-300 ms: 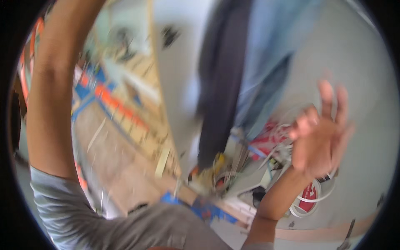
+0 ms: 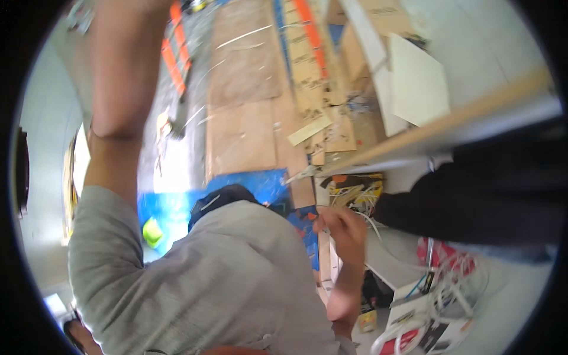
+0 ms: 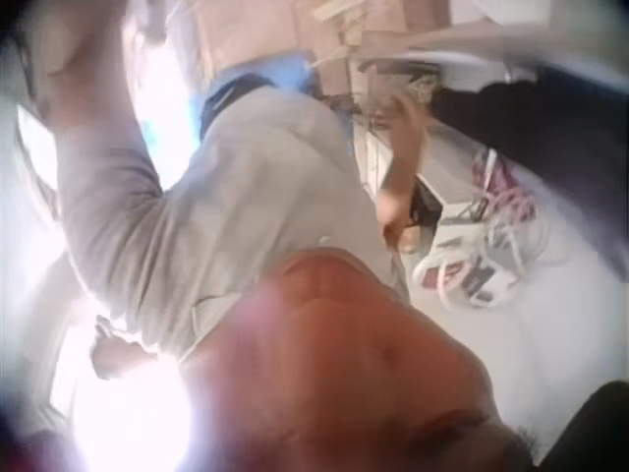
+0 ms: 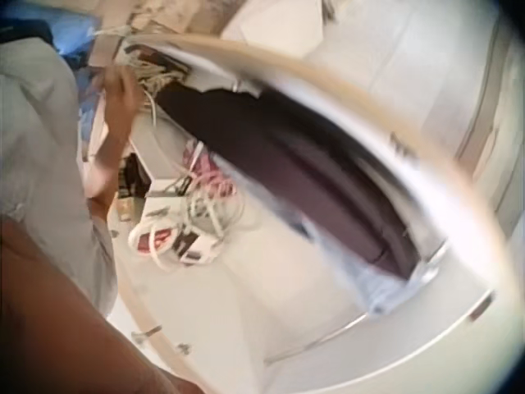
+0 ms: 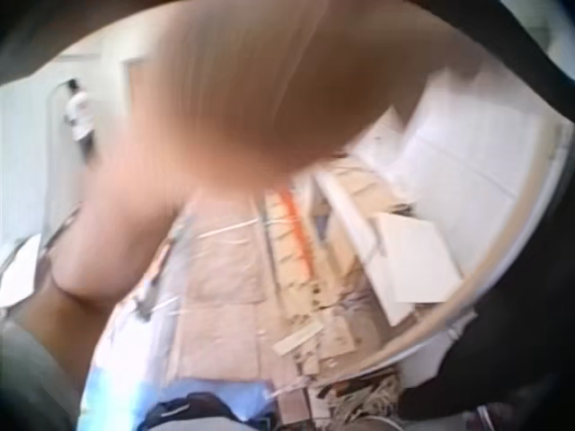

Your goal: The person applies adhesive edging tape to the edges of a laminate wood panel, smooths it down with a block, trims the excess, and wipes the edges with a cloth.

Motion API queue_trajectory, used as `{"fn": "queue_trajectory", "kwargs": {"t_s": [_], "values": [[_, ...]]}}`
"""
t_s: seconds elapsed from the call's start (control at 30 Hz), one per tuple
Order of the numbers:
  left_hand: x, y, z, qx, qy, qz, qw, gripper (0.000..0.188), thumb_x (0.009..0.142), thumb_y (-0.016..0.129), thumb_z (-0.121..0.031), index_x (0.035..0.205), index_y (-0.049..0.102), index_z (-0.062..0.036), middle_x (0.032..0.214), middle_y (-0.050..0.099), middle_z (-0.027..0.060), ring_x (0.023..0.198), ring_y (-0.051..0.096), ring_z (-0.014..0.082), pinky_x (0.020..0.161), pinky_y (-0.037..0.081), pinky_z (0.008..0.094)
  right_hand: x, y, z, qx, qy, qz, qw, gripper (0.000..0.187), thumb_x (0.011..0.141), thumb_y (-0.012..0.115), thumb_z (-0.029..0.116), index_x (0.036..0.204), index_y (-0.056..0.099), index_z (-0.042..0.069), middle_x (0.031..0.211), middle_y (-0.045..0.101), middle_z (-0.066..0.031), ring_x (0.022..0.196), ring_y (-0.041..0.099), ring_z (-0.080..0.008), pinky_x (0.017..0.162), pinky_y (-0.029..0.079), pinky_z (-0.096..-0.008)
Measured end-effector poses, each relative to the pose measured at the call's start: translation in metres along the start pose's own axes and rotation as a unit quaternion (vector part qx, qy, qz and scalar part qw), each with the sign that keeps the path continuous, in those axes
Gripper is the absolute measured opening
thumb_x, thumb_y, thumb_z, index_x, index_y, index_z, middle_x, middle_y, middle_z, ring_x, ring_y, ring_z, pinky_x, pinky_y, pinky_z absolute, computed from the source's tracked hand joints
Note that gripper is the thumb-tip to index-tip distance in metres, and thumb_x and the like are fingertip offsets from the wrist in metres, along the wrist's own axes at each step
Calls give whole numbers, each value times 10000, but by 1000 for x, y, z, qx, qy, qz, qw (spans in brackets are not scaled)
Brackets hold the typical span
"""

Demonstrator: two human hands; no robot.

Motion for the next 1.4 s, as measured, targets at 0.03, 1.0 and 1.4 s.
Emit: {"fn": "queue_trajectory", "kwargs": {"t_s": [0.03, 1.0, 1.4], "values": [[-63, -3, 30, 26, -80, 52, 995, 641, 920, 757, -396, 1410, 571, -26, 1279, 673, 210, 1091, 682, 344, 928, 554, 438, 24, 27, -59, 24, 69, 14, 997, 246, 1017, 666, 199, 1008, 730, -39, 758, 695, -77, 711, 656, -128, 689, 522, -277], [-1140, -262, -156, -82, -919, -321, 213, 339, 983, 690, -311, 1146, 719, -16, 911, 727, 72, 717, 695, 175, 608, 540, 321, 282, 524, -347, -306, 235, 431, 816, 340, 993, 497, 40, 1291, 662, 34, 957, 747, -91, 744, 702, -147, 603, 540, -280], [-1125, -390, 0, -5, -929, -102, 356, 501, 944, 733, -371, 1259, 695, 16, 1049, 759, 212, 890, 744, 330, 838, 572, 418, 352, 731, -370, -389, 287, 542, 687, 189, 911, 689, 44, 1069, 731, -52, 809, 766, -149, 721, 756, -216, 621, 587, -342]]}}
Point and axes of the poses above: each hand's wrist, its own x-axis towards the middle knuckle, its own y-axis out of the palm, z = x × y, the point moved 9 cm from there along x, towards the middle knuckle
